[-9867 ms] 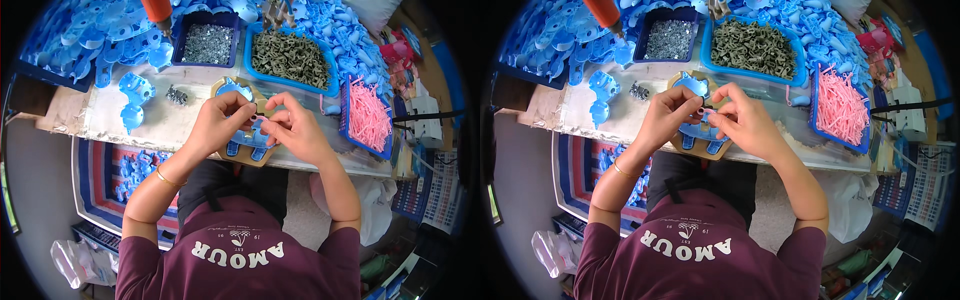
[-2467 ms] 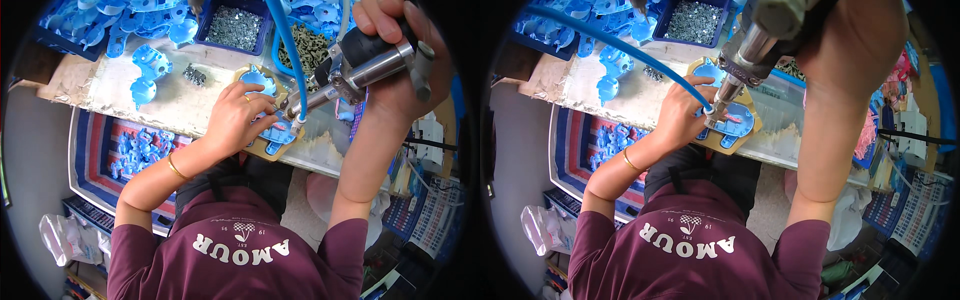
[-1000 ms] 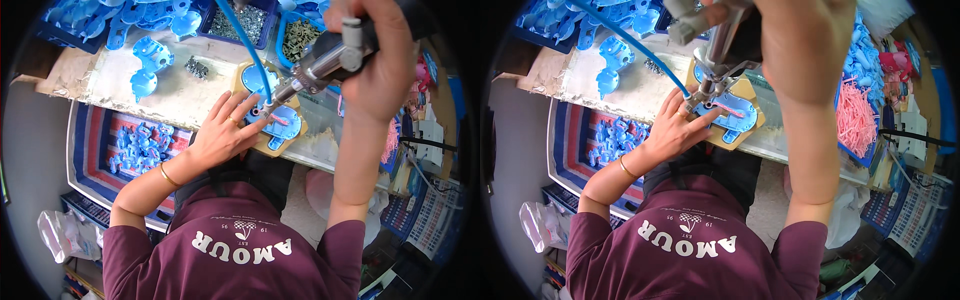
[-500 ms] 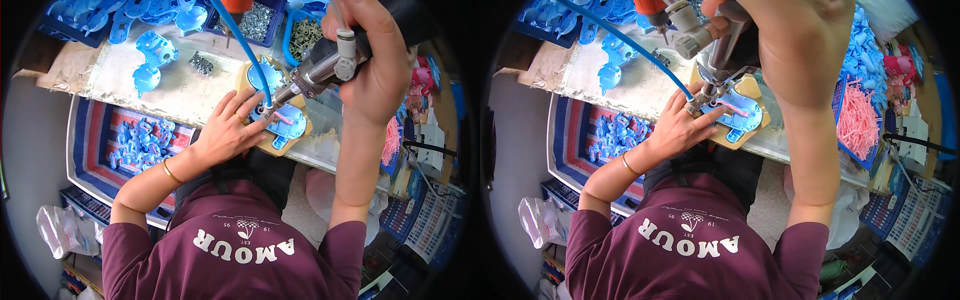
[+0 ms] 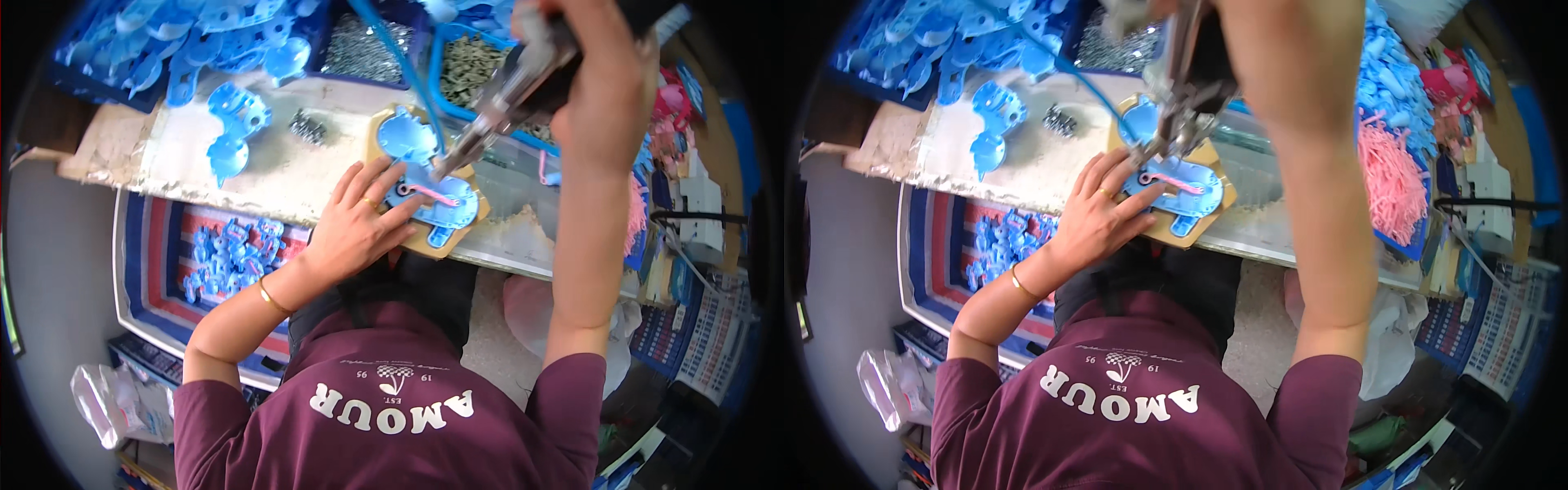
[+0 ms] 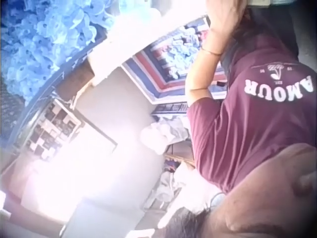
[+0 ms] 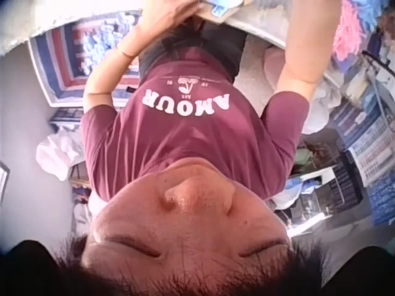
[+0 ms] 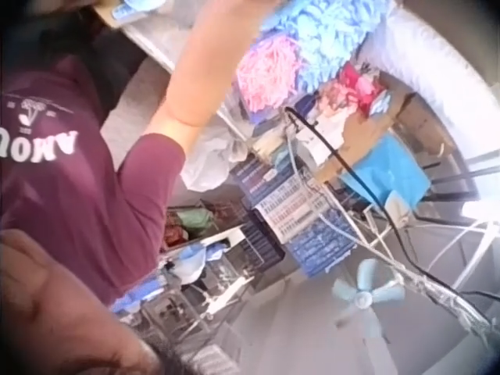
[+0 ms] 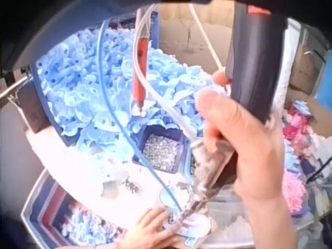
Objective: Assembling small plastic hippo-shaped toys by inserting internal components and securing them with a powered screwdriver.
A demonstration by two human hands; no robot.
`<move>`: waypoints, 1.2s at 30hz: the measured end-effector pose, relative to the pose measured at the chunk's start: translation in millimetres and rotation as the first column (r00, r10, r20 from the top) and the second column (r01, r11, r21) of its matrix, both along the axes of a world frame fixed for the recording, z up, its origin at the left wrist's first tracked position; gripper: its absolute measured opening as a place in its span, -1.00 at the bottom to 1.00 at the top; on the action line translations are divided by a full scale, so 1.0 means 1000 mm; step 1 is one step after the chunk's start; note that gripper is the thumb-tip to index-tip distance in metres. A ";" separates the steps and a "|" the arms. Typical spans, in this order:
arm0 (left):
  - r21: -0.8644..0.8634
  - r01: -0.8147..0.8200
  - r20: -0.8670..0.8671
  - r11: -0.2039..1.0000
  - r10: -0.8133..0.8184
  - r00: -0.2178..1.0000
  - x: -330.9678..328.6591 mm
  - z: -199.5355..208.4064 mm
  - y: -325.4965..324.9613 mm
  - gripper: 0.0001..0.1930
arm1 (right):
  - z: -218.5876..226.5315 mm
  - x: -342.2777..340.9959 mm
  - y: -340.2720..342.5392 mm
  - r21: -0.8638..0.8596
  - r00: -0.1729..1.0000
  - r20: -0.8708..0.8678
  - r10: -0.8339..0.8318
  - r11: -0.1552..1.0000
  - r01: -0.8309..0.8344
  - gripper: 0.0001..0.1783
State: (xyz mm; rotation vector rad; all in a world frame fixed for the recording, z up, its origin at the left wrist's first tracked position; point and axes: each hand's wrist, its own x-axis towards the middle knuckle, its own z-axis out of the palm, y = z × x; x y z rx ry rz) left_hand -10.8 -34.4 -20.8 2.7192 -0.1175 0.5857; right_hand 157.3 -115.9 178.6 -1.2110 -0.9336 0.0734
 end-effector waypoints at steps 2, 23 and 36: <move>-0.035 0.015 0.030 0.999 -0.014 0.999 0.001 0.003 0.001 -0.67 | 0.013 0.033 -0.003 0.038 0.998 0.020 -0.055 0.998 0.055 -0.55; -0.065 -0.111 -0.529 0.992 0.060 0.846 -0.097 0.144 0.076 -0.51 | -0.147 0.277 -0.190 -0.578 0.557 0.803 0.210 0.054 0.814 -0.84; -0.177 0.233 0.031 0.956 -0.231 0.972 0.044 0.082 -0.027 -0.43 | -0.079 0.042 -0.121 -0.844 0.973 -0.145 0.178 0.492 -0.215 -0.73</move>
